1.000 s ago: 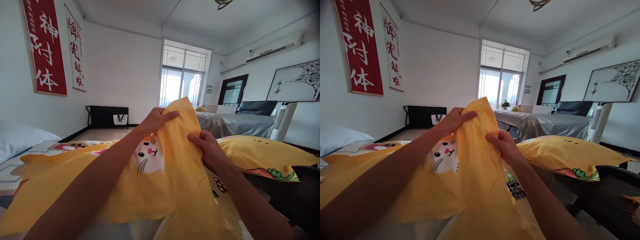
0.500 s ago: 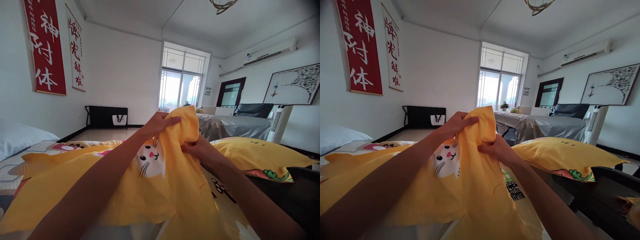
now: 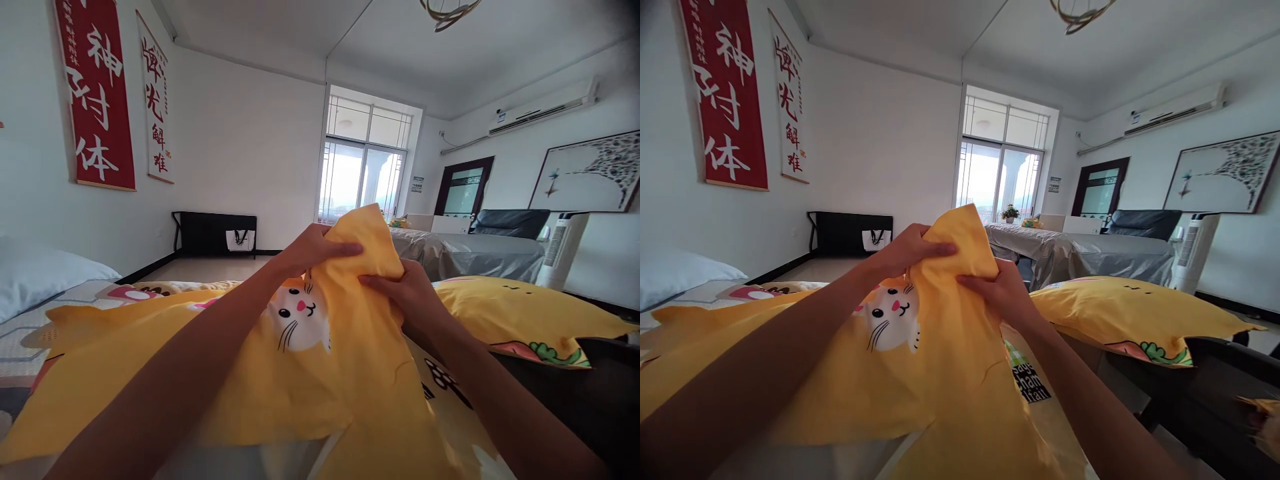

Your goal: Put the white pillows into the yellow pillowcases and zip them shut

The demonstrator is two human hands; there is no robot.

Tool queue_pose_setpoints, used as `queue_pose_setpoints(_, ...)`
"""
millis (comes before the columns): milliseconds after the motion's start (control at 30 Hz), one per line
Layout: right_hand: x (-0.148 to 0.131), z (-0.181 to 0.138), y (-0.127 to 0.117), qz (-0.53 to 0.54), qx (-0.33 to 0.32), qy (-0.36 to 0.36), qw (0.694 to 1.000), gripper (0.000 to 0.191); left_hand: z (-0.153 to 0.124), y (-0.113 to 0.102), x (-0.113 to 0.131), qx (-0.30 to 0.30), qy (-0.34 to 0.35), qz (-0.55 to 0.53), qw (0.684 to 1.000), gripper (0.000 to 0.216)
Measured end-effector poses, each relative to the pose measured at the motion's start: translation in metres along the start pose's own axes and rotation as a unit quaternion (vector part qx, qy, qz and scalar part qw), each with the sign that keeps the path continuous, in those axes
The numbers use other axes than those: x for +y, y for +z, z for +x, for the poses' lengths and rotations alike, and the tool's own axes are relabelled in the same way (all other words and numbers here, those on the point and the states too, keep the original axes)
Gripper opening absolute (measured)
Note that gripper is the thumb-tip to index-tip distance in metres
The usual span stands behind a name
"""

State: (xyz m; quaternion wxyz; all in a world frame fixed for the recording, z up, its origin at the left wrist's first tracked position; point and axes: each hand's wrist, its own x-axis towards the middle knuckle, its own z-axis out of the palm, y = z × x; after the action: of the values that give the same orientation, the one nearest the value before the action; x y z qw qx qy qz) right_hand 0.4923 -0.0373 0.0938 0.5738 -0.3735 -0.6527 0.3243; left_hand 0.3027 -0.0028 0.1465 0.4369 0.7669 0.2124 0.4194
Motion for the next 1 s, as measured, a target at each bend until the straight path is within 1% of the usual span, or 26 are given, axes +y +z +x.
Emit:
queue_pose_setpoints(100,-0.005,0.003,0.004,-0.008,-0.003,0.001,1.0,0.032,-0.002,0.0,-0.001,0.001,-0.008,0.004,1.0,0.03)
queue_pose_setpoints(200,-0.006,0.004,0.003,0.021,-0.034,0.023,0.999,0.033,-0.003,-0.002,-0.002,-0.002,-0.018,0.007,1.0,0.032)
queue_pose_setpoints(300,-0.005,0.003,-0.003,0.055,-0.071,0.04,0.995,0.035,-0.003,-0.003,-0.001,-0.008,-0.023,-0.006,1.0,0.033)
queue_pose_setpoints(400,-0.003,0.002,-0.007,0.07,-0.087,0.062,0.992,0.036,-0.002,-0.001,0.0,-0.002,-0.022,-0.016,1.0,0.033)
queue_pose_setpoints(500,-0.003,0.001,-0.001,0.089,-0.095,0.072,0.989,0.041,-0.001,0.003,0.001,0.012,-0.013,-0.003,1.0,0.034)
queue_pose_setpoints(567,-0.003,0.001,0.007,0.095,-0.082,0.061,0.99,0.047,0.0,0.005,0.001,0.019,0.0,0.0,1.0,0.034)
queue_pose_setpoints(633,-0.003,0.0,0.015,0.084,-0.043,0.04,0.995,0.05,0.0,0.006,0.001,0.019,0.022,0.003,1.0,0.034)
queue_pose_setpoints(700,-0.003,0.001,0.019,0.062,0.008,0.018,0.998,0.048,-0.001,0.002,0.0,0.017,0.052,0.009,0.998,0.034)
queue_pose_setpoints(767,-0.002,0.001,0.018,0.041,0.043,0.0,0.998,0.045,-0.005,-0.007,-0.004,0.017,0.057,0.02,0.998,0.043)
queue_pose_setpoints(800,-0.001,0.001,0.016,0.033,0.051,-0.006,0.998,0.043,-0.008,-0.014,-0.007,0.016,0.039,0.031,0.999,0.05)
queue_pose_setpoints(833,0.0,0.001,0.013,0.026,0.052,-0.011,0.998,0.042,-0.012,-0.021,-0.012,0.01,0.007,0.047,0.999,0.057)
queue_pose_setpoints(867,0.001,0.001,0.01,0.022,0.051,-0.014,0.998,0.041,-0.018,-0.029,-0.017,-0.007,-0.038,0.07,0.997,0.061)
queue_pose_setpoints(900,0.002,0.001,0.008,0.02,0.048,-0.014,0.999,0.04,-0.024,-0.037,-0.022,-0.037,-0.091,0.102,0.99,0.061)
queue_pose_setpoints(967,0.003,0.003,0.004,0.021,0.04,-0.011,0.999,0.04,-0.036,-0.053,-0.034,-0.107,-0.195,0.18,0.958,0.059)
queue_pose_setpoints(1000,0.004,0.004,0.002,0.021,0.037,-0.008,0.999,0.04,-0.042,-0.06,-0.038,-0.131,-0.233,0.218,0.939,0.057)
